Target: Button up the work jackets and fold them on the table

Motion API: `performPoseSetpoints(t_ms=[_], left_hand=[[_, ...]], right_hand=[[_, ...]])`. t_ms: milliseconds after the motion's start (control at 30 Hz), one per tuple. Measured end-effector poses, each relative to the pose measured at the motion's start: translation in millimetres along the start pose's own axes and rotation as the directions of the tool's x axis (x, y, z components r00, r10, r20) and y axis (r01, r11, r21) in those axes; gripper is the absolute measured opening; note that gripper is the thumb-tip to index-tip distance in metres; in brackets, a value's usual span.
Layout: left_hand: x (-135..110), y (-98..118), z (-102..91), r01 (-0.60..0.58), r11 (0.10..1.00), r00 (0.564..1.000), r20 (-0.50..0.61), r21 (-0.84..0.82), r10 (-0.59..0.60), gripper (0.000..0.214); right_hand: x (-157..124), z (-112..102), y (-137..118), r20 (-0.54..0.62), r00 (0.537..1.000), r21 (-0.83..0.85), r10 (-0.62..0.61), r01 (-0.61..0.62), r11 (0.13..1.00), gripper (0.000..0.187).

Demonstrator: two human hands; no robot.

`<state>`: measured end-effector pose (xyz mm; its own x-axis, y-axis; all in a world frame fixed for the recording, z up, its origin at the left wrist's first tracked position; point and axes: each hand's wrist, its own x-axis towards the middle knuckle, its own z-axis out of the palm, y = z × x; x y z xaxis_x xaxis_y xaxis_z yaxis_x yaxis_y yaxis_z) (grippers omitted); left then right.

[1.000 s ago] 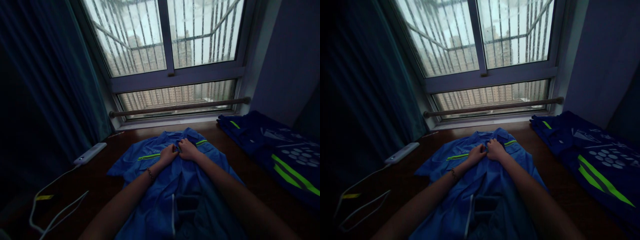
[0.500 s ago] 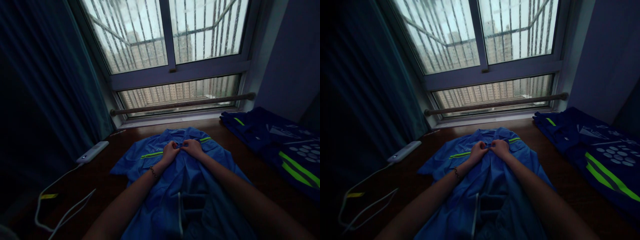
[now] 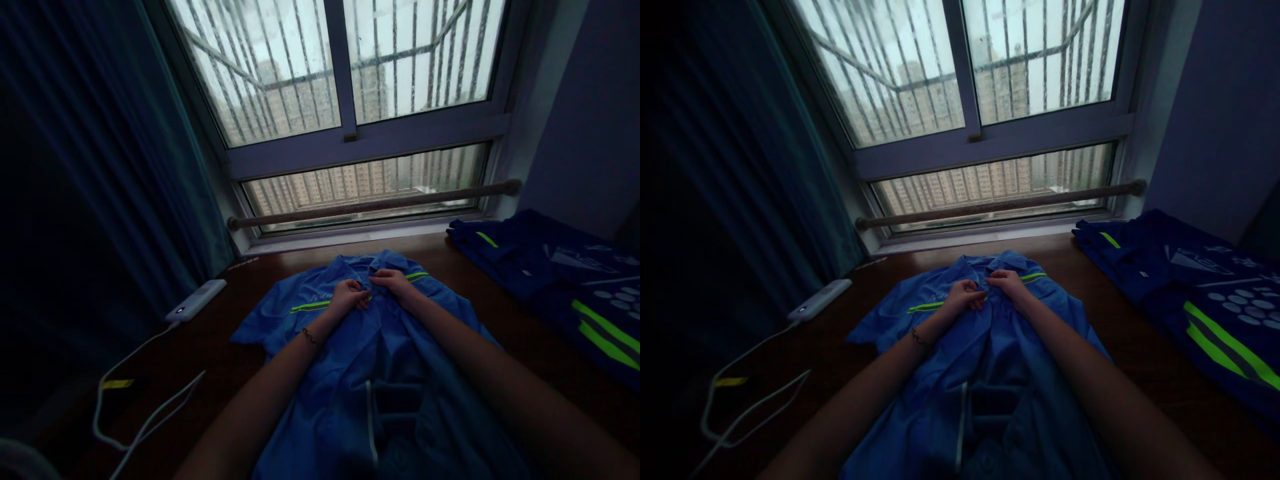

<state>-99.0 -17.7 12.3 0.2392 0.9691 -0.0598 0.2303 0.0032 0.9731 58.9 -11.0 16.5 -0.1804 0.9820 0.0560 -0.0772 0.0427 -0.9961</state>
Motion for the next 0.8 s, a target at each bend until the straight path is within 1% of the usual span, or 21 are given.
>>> performPoseSetpoints(t_ms=[67, 133, 233, 300, 367, 467, 533, 600, 667, 700, 733, 800], left_hand=[[0, 0, -5.1, 0.024, 0.996, 0.997, 0.074, -0.084, -0.018, 0.032], [0, 0, -10.6, 0.036, 0.985, 0.991, 0.132, -0.166, -0.014, 0.031], [-1, -1, -16.3, 0.057, 0.968, 0.983, 0.185, -0.243, -0.011, 0.027], [-2, -1, -17.1, 0.072, 0.962, 0.98, 0.196, -0.263, -0.02, 0.024], [-2, -1, -16.3, 0.074, 0.957, 0.981, 0.195, -0.281, -0.018, 0.022], [-2, 0, -14.1, 0.063, 0.951, 0.984, 0.178, -0.302, -0.009, 0.021], [-1, -1, -12.7, 0.058, 0.949, 0.988, 0.157, -0.311, -0.009, 0.021], [-1, -2, -11.8, 0.047, 0.947, 0.991, 0.133, -0.319, -0.004, 0.021], [0, -4, -11.2, 0.03, 0.947, 0.995, 0.104, -0.321, 0.003, 0.022], [0, -4, -11.0, 0.025, 0.946, 0.996, 0.091, -0.322, 0.005, 0.022], [0, -4, -10.9, 0.022, 0.946, 0.997, 0.081, -0.323, 0.004, 0.023], [0, -4, -10.5, 0.018, 0.945, 0.998, 0.067, -0.328, 0.004, 0.024]], right_hand=[[0, -2, 1, 0.051, 0.999, 0.097, 0.018, -0.022, 0.995, 0.034], [3, -5, 4, 0.074, 0.997, 0.161, 0.035, -0.047, 0.986, 0.034], [7, -8, 8, 0.074, 0.995, 0.2, 0.061, -0.075, 0.977, 0.035], [9, -9, 9, 0.098, 0.994, 0.203, 0.044, -0.063, 0.977, 0.034], [9, -10, 9, 0.146, 0.989, 0.173, 0.01, -0.036, 0.984, 0.033], [7, -8, 8, 0.208, 0.978, 0.051, -0.016, 0.005, 0.999, 0.034], [6, -5, 8, 0.222, 0.974, -0.033, -0.037, 0.045, 0.998, 0.034], [5, -1, 8, 0.208, 0.972, -0.127, -0.108, 0.136, 0.983, 0.031], [2, 4, 7, 0.177, 0.955, -0.275, -0.24, 0.282, 0.919, 0.024], [0, 7, 6, 0.162, 0.934, -0.364, -0.317, 0.356, 0.861, 0.021], [-2, 9, 6, 0.153, 0.907, -0.453, -0.393, 0.418, 0.788, 0.018], [-6, 13, 4, 0.164, 0.847, -0.599, -0.506, 0.493, 0.631, 0.017]])
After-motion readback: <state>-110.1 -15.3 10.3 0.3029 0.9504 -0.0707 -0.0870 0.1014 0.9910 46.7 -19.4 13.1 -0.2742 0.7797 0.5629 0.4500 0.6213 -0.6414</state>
